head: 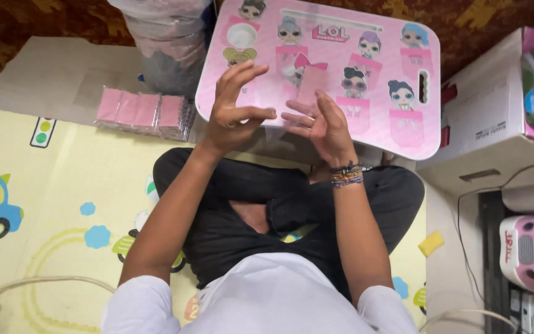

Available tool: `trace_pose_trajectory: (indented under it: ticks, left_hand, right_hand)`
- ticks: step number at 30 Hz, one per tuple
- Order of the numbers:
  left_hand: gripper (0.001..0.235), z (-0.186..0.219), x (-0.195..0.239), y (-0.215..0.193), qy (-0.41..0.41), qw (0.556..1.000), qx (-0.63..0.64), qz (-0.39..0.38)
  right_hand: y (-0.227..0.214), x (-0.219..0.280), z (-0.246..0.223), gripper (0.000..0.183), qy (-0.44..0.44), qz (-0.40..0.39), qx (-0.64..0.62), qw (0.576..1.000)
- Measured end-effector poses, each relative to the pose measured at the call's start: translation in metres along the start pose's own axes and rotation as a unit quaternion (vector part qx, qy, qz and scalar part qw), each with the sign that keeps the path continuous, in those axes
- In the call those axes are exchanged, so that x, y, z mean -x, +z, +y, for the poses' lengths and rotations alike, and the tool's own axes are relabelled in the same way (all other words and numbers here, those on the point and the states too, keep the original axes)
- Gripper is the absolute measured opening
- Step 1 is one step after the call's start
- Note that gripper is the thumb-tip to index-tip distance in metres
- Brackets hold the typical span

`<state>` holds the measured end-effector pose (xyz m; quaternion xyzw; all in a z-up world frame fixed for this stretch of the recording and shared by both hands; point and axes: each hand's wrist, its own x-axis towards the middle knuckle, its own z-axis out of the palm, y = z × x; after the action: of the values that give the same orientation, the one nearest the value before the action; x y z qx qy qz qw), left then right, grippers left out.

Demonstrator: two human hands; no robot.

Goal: The person sits on the floor and repeatedly cleans small pink fabric pieces using a lint roller. They roll the sticky roller over the fabric surface, then fold the fabric and repeat the process. The cleaned pieces are placed into clear plastic bags.

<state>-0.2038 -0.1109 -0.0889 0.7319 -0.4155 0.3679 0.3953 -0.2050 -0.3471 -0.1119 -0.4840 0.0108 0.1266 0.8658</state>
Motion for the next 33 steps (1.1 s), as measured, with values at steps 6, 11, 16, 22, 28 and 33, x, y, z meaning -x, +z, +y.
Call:
trace_pose_trajectory:
  ticks: [6, 11, 16, 22, 28, 33]
  left_hand:
    - [0.020, 0.016, 0.030, 0.017, -0.163, 0.978, 0.122, 0.039]
    - [0.063, 0.018, 0.051, 0.043, -0.380, 0.861, 0.321, 0.109]
    - [0.061, 0.021, 0.027, 0.051, -0.502, 0.753, 0.413, 0.100]
    - [0.034, -0.017, 0.043, 0.070, -0.544, 0.747, 0.350, 0.153]
    - [0.037, -0.033, 0.034, 0.068, -0.586, 0.712, 0.339, 0.184]
    - [0.036, -0.016, 0.010, 0.057, -0.575, 0.720, 0.329, 0.206]
  right_hand:
    - [-0.034, -0.010, 0.039, 0.062, -0.131, 0.053, -0.025, 0.990]
    - [-0.031, -0.012, 0.043, 0.046, -0.242, 0.057, 0.065, 0.966]
    - [0.003, -0.009, 0.037, 0.045, -0.280, 0.064, 0.163, 0.944]
    - [-0.016, -0.023, 0.032, 0.026, -0.281, 0.082, 0.156, 0.944]
    - [-0.068, -0.080, 0.032, 0.037, -0.355, 0.084, 0.548, 0.753]
    - [-0.028, -0.070, 0.052, 0.064, -0.339, 0.022, 0.681, 0.649]
